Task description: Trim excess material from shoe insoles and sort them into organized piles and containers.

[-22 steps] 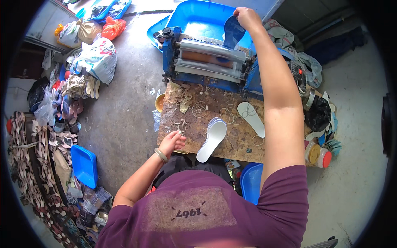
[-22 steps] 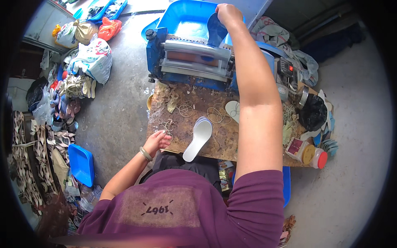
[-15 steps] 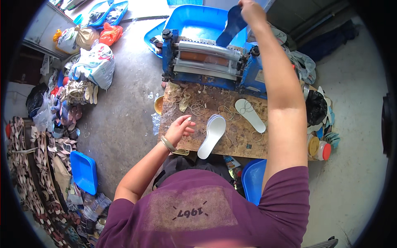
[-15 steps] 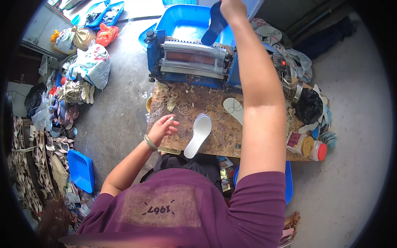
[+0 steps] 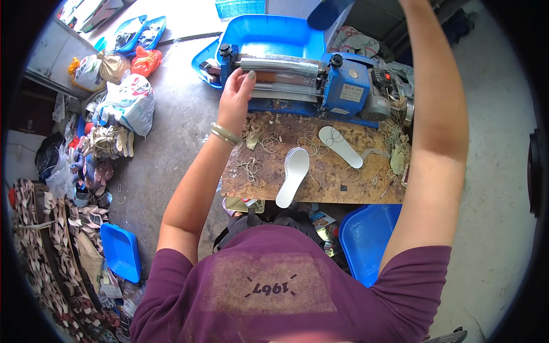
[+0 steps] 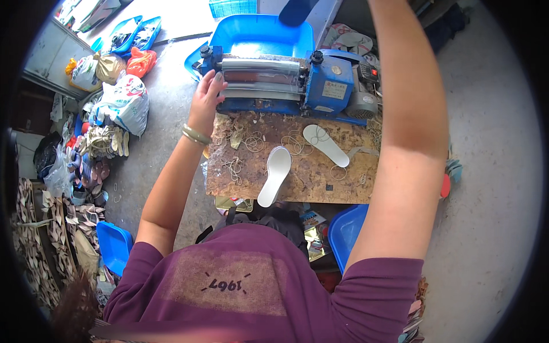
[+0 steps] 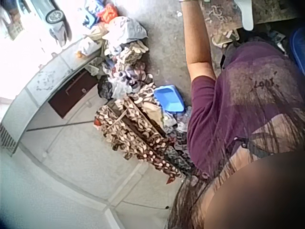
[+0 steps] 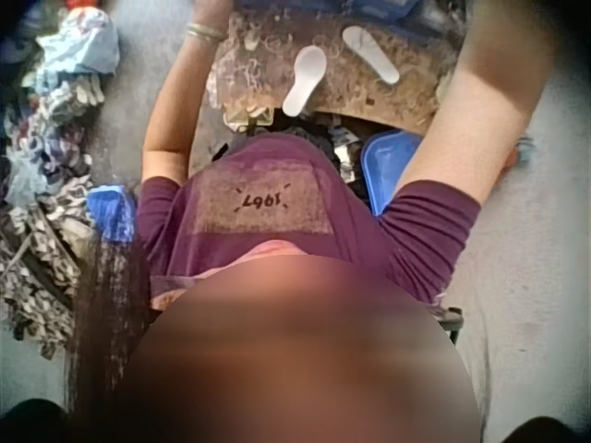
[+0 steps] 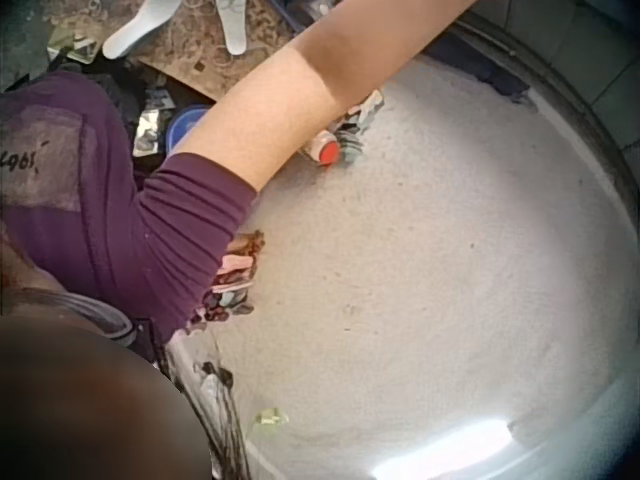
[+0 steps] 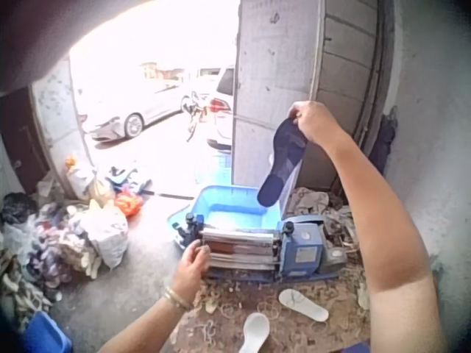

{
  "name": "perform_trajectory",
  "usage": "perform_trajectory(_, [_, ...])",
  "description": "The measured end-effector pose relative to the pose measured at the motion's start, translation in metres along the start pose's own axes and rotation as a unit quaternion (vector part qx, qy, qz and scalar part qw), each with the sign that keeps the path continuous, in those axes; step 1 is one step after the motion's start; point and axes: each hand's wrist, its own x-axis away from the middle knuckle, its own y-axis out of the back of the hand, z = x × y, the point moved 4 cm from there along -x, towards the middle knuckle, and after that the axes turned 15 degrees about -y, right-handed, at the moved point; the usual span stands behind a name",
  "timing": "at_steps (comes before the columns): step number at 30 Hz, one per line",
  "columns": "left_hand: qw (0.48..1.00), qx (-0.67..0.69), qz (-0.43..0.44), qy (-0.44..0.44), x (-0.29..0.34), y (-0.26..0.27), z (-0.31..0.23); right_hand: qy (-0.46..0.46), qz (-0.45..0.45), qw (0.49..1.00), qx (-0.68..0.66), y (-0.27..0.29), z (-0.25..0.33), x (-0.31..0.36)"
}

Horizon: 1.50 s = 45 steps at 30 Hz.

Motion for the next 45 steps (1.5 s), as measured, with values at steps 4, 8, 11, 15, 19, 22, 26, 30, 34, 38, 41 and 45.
perform_trajectory(4, [0.999, -0.033, 0.021, -0.003, -0.003, -0.022, 0.020, -0.080, 0.284, 0.928, -0.228, -0.074, -0.020, 0.070])
perform_trajectory(8, [0.958, 0.112, 0.154, 0.215, 0.049, -0.039, 0.063, -0.136, 0.339, 0.917, -0.159, -0.174, -0.035, 0.168])
perform_trajectory(11, [0.952, 0.113, 0.125, 0.257, 0.085, -0.036, 0.098, -0.139, 0.297, 0.940, -0.097, -0.200, -0.048, 0.212])
perform_trajectory(15, [0.936, 0.144, 0.096, 0.305, 0.106, -0.062, 0.106, -0.183, 0.286, 0.935, -0.102, -0.186, -0.075, 0.216])
perform_trajectory(19, [0.915, 0.149, 0.038, 0.372, 0.107, -0.087, 0.124, -0.184, 0.248, 0.939, -0.150, -0.163, -0.084, 0.209])
perform_trajectory(22, [0.912, 0.150, 0.029, 0.380, 0.086, -0.109, 0.131, -0.180, 0.241, 0.939, -0.164, -0.158, -0.083, 0.203])
perform_trajectory(26, [0.912, 0.146, 0.018, 0.383, 0.053, -0.135, 0.131, -0.142, 0.216, 0.951, -0.167, -0.179, -0.086, 0.197])
perform_trajectory(30, [0.912, 0.165, -0.010, 0.375, 0.034, -0.139, 0.146, -0.089, 0.253, 0.962, -0.049, -0.222, -0.077, 0.191])
perform_trajectory(34, [0.890, 0.226, 0.018, 0.394, 0.012, -0.138, 0.148, -0.108, 0.367, 0.922, 0.066, -0.281, -0.084, 0.177])
perform_trajectory(38, [0.878, 0.207, 0.066, 0.425, 0.032, -0.118, 0.133, -0.153, 0.483, 0.841, 0.188, -0.336, -0.127, 0.169])
perform_trajectory(41, [0.885, 0.173, 0.054, 0.429, 0.058, -0.074, 0.132, -0.129, 0.543, 0.797, 0.231, -0.346, -0.128, 0.165])
perform_trajectory(45, [0.896, 0.165, 0.032, 0.412, 0.086, -0.025, 0.136, -0.179, 0.432, 0.867, 0.171, -0.338, -0.128, 0.144])
